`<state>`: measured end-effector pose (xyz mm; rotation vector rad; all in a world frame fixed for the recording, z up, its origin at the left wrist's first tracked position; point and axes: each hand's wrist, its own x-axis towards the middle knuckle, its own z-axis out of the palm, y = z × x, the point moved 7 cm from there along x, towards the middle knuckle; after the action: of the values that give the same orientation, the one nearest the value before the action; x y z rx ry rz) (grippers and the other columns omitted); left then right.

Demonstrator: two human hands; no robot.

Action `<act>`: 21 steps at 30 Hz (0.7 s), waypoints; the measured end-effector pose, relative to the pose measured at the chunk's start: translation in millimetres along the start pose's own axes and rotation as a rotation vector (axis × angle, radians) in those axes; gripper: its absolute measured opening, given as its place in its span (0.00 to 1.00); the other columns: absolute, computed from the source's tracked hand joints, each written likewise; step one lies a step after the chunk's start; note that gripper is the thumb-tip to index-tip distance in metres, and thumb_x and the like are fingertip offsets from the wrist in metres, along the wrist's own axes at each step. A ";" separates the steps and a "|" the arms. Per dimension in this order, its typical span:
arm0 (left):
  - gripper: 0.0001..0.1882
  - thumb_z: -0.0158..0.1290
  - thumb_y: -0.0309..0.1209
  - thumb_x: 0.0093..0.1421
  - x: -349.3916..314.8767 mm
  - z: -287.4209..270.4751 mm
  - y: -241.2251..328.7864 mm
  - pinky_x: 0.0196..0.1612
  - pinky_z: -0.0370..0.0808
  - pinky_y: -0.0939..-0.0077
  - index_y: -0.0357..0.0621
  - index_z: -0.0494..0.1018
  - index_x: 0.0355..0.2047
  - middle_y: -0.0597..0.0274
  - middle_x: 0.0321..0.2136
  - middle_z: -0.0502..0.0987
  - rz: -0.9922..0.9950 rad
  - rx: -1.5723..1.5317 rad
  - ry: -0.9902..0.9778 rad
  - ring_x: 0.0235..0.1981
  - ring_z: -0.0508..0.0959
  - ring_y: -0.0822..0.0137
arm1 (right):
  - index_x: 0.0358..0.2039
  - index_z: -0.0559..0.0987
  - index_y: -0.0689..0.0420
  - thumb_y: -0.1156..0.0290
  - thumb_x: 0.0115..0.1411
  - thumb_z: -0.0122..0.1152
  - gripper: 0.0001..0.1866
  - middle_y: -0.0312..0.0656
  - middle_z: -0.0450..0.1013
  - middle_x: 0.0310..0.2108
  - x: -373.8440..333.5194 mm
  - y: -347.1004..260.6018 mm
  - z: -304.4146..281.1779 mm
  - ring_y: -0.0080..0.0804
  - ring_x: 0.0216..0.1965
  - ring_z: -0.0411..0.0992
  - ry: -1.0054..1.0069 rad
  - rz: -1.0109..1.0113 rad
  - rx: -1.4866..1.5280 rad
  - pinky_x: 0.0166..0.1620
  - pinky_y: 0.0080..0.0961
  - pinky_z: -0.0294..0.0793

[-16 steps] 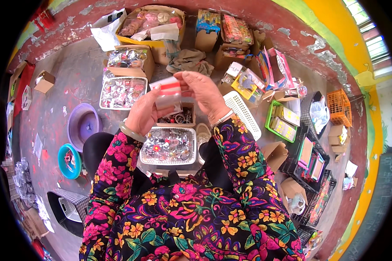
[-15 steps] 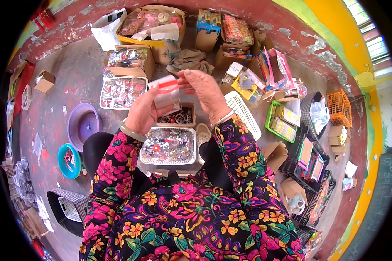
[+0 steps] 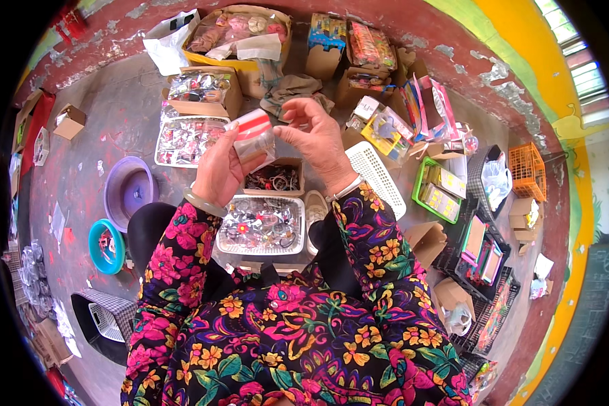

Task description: The person sits on the floor and repeatedly picks up small jewelry items, such as rings and earrings, from a white basket. They place each item into a small clear plastic bag, seal it, and then place the packaged item into a cardboard box.

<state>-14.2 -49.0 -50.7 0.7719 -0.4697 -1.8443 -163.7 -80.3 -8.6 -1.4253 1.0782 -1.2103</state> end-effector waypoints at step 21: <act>0.23 0.30 0.38 0.66 1.8 3.3 -8.4 0.48 0.73 0.57 0.34 0.58 0.54 0.51 0.45 0.70 -0.099 -0.002 -0.143 0.44 0.74 0.57 | 0.27 0.76 0.63 0.77 0.53 0.59 0.03 0.31 0.70 0.24 -12.8 -8.2 25.3 0.14 0.27 0.65 -0.154 0.065 0.077 0.29 0.14 0.65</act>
<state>-22.6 -47.4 -54.1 0.6751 -0.5294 -2.0004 -139.9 -63.5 -4.2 -1.3896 0.9550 -1.0660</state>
